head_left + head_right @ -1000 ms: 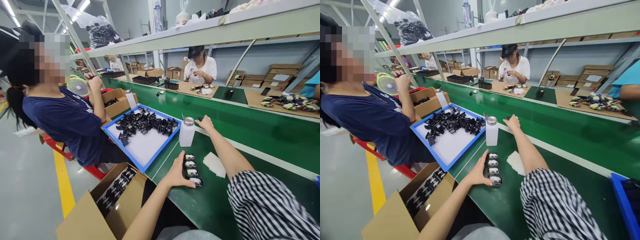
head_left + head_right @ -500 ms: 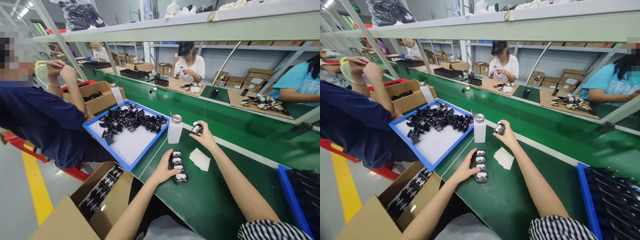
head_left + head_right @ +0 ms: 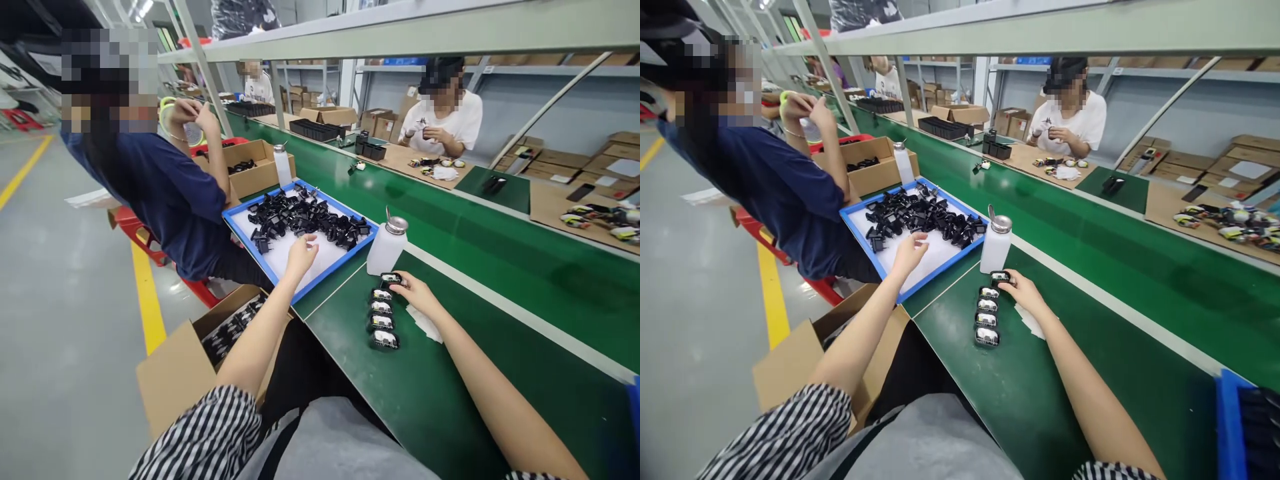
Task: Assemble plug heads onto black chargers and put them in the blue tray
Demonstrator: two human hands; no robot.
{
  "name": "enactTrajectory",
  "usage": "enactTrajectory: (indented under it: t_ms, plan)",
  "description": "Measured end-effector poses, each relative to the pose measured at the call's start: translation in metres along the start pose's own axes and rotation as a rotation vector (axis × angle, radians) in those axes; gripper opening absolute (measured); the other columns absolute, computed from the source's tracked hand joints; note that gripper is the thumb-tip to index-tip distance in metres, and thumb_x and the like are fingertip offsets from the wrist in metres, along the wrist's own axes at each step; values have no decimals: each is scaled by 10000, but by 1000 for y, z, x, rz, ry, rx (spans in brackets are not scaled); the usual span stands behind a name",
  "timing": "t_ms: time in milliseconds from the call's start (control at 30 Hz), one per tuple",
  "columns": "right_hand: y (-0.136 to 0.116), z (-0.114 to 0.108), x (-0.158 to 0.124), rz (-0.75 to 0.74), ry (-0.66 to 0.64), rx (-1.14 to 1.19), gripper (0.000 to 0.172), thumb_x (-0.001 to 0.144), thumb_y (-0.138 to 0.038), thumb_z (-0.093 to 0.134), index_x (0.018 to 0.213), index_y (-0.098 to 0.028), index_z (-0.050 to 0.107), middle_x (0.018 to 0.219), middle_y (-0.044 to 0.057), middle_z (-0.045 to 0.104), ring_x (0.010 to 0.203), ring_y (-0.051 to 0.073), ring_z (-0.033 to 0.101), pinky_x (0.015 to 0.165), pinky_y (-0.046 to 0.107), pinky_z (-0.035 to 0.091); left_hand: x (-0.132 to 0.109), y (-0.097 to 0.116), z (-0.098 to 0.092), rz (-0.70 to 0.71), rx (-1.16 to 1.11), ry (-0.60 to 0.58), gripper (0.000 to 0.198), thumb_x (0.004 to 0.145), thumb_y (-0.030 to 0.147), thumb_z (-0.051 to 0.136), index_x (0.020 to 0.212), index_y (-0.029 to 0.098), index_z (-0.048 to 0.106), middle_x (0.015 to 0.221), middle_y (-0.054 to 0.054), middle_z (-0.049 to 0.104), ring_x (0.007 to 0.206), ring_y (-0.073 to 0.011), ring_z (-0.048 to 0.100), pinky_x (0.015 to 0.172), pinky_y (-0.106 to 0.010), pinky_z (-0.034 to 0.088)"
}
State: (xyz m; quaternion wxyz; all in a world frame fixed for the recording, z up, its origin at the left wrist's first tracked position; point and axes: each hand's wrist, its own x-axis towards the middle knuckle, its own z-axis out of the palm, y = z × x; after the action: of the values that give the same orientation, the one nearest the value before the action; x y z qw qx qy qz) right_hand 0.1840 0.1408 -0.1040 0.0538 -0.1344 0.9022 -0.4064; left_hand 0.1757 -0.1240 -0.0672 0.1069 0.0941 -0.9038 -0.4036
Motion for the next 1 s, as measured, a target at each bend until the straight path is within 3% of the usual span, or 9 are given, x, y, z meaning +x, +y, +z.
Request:
enactTrajectory:
  t_ms: [100, 167, 300, 500, 567, 667, 767, 900, 1000]
  plan:
    - [-3, -7, -2, -18, -174, -8, 363, 722, -281, 405, 1074, -213, 460, 846, 21, 588, 688, 174, 543, 637, 312, 423, 29, 7, 16, -35, 48, -25, 301, 636, 189, 535, 931, 134, 507, 961, -73, 563, 849, -167, 523, 748, -252, 372]
    - [-2, -10, -5, 4, -207, -17, 403, 728, -277, 398, 1124, -203, 419, 810, 25, 589, 667, 167, 543, 612, 302, 425, 38, 12, 33, -55, 52, -18, 364, 603, 227, 576, 948, 134, 501, 951, -86, 566, 891, -190, 509, 753, -263, 368]
    - [0, -20, -12, 93, -74, 19, 431, 717, -295, 412, 1127, -162, 409, 670, 36, 570, 658, 175, 542, 560, 281, 417, 43, 16, 48, -93, 30, 21, 371, 626, 223, 556, 977, 126, 485, 965, -106, 557, 933, -201, 491, 773, -273, 363]
    - [-19, -28, -20, 110, 140, 292, 310, 674, -341, 467, 923, -164, 523, 542, -5, 502, 576, 140, 504, 496, 245, 387, 29, 28, 32, -44, -237, 43, 312, 620, 170, 545, 924, 103, 527, 949, -96, 572, 872, -175, 524, 767, -249, 395]
    - [-33, -23, -18, 103, 138, 465, 310, 649, -353, 503, 903, -176, 519, 592, -2, 519, 569, 125, 502, 488, 236, 388, 9, 41, 35, 24, -435, -49, 335, 607, 161, 555, 934, 95, 527, 927, -82, 586, 826, -159, 542, 752, -248, 411]
    - [-51, -10, -12, 62, 52, 757, 369, 595, -366, 562, 922, -208, 492, 713, 3, 543, 597, 117, 516, 490, 231, 400, -23, 60, 49, 171, -700, -347, 354, 579, 148, 578, 926, 94, 540, 884, -68, 605, 774, -154, 558, 739, -269, 425]
    - [-56, 2, -6, 37, 116, 855, 318, 575, -365, 568, 841, -203, 504, 640, -18, 525, 550, 106, 502, 470, 224, 395, -42, 70, 60, 286, -716, -514, 361, 608, 146, 553, 965, 99, 530, 924, -72, 594, 808, -160, 551, 746, -273, 422]
    - [-42, -4, -4, 14, 238, 400, 199, 616, -316, 529, 775, -197, 525, 678, 1, 555, 602, 141, 517, 529, 267, 410, -42, 64, 58, 237, -257, -452, 382, 613, 144, 551, 992, 103, 527, 926, -74, 593, 817, -178, 543, 753, -283, 413]
    - [-33, -15, -5, -75, 169, -127, 140, 656, -248, 507, 789, -221, 545, 763, 12, 577, 670, 170, 526, 616, 303, 405, -38, 55, 57, 161, -83, -516, 340, 625, 60, 491, 956, 111, 551, 904, -51, 603, 773, -146, 557, 729, -240, 422]
